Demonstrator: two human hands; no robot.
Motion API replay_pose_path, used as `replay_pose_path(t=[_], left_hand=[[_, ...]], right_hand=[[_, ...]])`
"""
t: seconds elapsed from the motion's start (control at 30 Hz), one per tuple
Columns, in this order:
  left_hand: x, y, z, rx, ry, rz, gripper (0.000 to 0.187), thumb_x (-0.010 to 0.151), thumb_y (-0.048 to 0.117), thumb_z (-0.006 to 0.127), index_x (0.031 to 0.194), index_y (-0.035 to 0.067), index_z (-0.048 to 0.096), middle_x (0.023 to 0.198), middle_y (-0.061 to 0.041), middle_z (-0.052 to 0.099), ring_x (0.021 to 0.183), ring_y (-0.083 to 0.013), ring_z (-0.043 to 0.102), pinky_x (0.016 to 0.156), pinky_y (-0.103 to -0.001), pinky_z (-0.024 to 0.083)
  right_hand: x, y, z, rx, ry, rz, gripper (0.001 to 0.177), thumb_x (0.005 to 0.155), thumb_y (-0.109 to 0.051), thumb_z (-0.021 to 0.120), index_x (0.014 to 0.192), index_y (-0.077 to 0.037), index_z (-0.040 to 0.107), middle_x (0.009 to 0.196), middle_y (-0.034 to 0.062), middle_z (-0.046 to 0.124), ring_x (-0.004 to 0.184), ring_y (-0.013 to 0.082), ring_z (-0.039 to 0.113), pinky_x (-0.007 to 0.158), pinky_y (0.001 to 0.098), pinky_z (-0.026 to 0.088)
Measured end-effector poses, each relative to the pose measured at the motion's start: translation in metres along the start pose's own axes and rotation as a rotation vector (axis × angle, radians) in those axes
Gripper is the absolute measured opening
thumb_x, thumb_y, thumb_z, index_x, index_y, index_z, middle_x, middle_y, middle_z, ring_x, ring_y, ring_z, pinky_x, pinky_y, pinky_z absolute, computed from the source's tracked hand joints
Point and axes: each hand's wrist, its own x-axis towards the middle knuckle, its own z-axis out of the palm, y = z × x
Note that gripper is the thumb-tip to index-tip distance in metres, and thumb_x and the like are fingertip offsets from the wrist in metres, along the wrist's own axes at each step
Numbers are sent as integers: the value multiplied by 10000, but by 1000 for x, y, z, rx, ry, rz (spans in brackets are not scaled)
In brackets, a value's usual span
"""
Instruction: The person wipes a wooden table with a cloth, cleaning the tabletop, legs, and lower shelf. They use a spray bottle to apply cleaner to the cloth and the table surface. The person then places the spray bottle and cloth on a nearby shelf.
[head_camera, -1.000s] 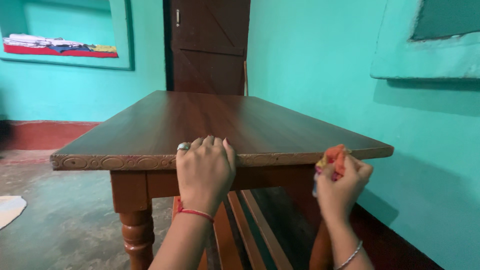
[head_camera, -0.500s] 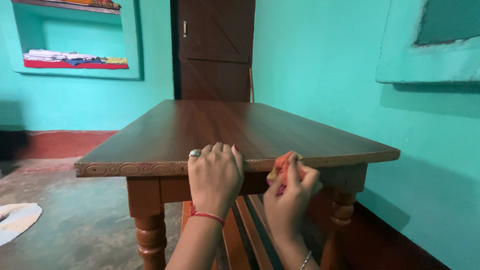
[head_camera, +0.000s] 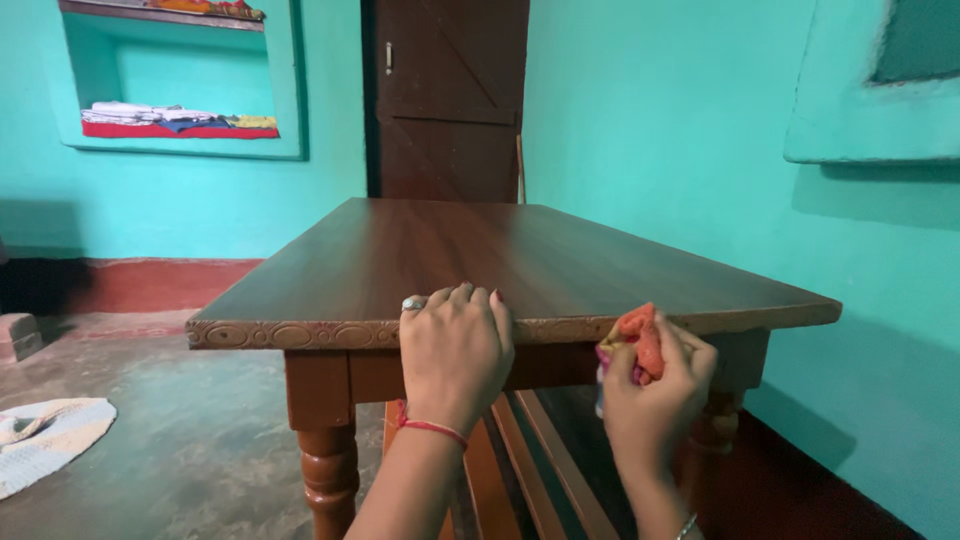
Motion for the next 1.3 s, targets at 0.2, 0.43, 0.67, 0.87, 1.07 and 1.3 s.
replay_pose_path(t=[0.2,0.43,0.67,0.87,1.07,1.3], left_hand=[[0,1,-2,-89,20,0,405,1017,255,462,719,102,690,824,-113,730,886,-301,710,852,-482,480],[6,-3,-3,-180,-67,-41,449,1050,320,368,1047,61,734,924,-166,758,922,-323,719,1001,-493,449],[8,-19,-10,-398,-271,-13,529,1068,347,265,1353,53,600,1228,-148,696,1222,-281,589,1159,-485,269],[-25,-40,-28,-183,4,210,384,1058,269,388,1270,79,644,1344,-113,660,1294,-265,556,1074,-428,368],[-35,-42,-26,-31,174,100,289,1020,218,479,1139,47,679,1194,-116,689,1196,-272,596,1065,-440,404],[-39,-38,-19,-121,225,40,303,1003,204,485,1145,42,697,1197,-114,699,1208,-287,597,1101,-447,375]], right_hand=[[-18,-47,11,169,-95,-4,358,867,23,658,1224,39,672,1194,147,519,974,193,667,749,271,593],[-39,-83,20,60,-140,-166,411,867,-7,713,1277,14,717,1142,160,603,1043,293,588,784,319,579],[-50,-102,14,239,-475,-319,180,851,-156,804,940,-9,750,1056,129,661,982,232,615,762,334,586],[-39,-76,-3,236,-152,-233,469,876,-15,652,1344,17,664,1292,170,526,1100,250,650,860,331,591],[-6,-50,13,3,-64,-86,552,840,-12,705,1380,36,596,1266,182,489,1206,321,499,961,391,521],[-44,-99,30,33,-209,-163,527,833,-6,705,1356,11,643,1111,157,547,1098,328,447,837,367,510]])
